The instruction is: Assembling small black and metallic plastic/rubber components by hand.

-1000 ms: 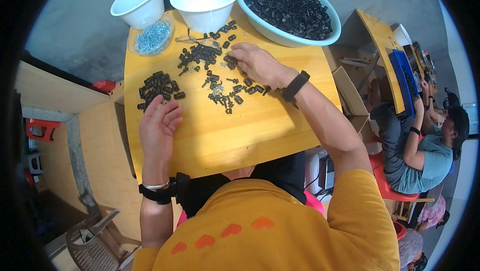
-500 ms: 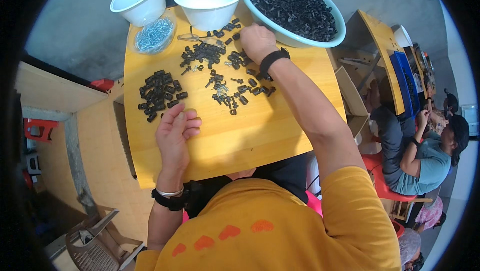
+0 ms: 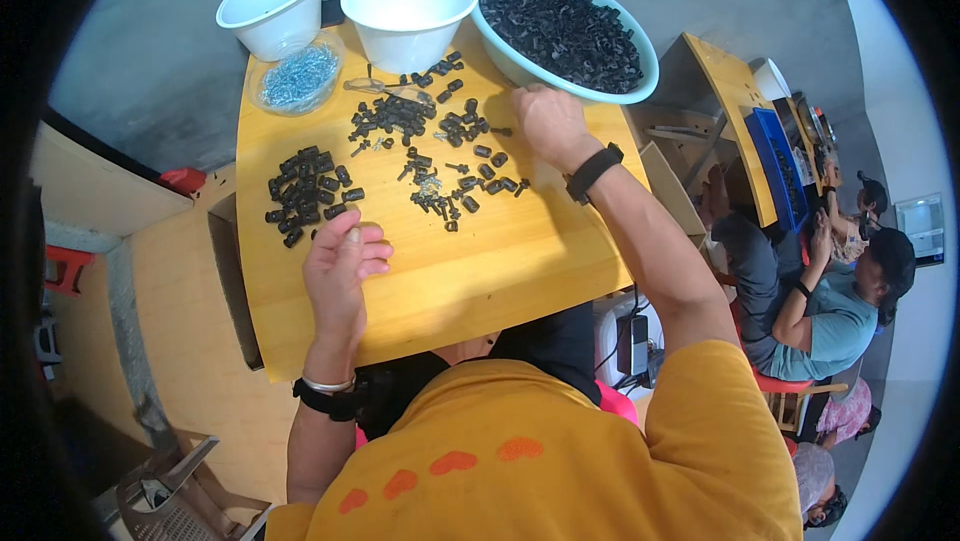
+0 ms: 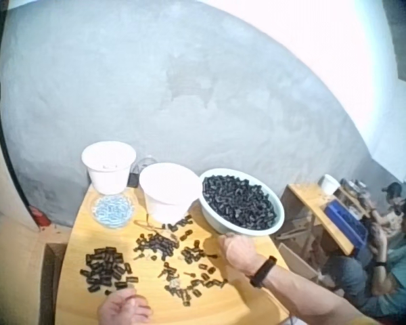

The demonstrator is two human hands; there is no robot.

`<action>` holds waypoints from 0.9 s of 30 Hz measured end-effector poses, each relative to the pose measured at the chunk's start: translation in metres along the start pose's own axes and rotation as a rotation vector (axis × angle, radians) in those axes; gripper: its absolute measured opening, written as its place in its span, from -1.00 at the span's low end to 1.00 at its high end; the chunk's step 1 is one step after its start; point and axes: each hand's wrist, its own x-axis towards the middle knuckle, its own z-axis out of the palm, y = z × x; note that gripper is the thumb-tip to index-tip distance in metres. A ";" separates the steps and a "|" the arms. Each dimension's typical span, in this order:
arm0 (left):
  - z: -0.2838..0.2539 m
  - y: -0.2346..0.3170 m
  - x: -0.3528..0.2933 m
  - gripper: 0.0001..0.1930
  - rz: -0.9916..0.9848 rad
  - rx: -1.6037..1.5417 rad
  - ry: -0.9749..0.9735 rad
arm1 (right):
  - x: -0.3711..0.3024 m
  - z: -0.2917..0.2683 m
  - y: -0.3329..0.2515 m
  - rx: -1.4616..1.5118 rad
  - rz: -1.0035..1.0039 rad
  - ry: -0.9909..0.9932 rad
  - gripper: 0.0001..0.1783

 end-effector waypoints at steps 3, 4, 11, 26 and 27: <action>0.002 0.002 0.000 -0.75 -0.024 0.022 0.020 | -0.002 0.011 0.009 -0.071 -0.045 0.036 -0.77; 0.003 0.002 0.001 -0.75 -0.023 0.019 0.020 | -0.001 0.013 0.011 -0.103 -0.059 0.047 -0.70; 0.000 0.003 0.000 -0.74 -0.006 0.011 -0.029 | 0.014 -0.010 -0.022 -0.235 0.027 -0.251 -0.46; -0.002 0.005 0.000 -0.74 -0.011 0.033 -0.053 | 0.037 0.014 -0.013 -0.292 -0.016 -0.131 -0.56; -0.002 0.005 0.000 -0.74 -0.011 0.030 -0.051 | 0.037 0.016 -0.013 -0.307 -0.030 -0.114 -0.60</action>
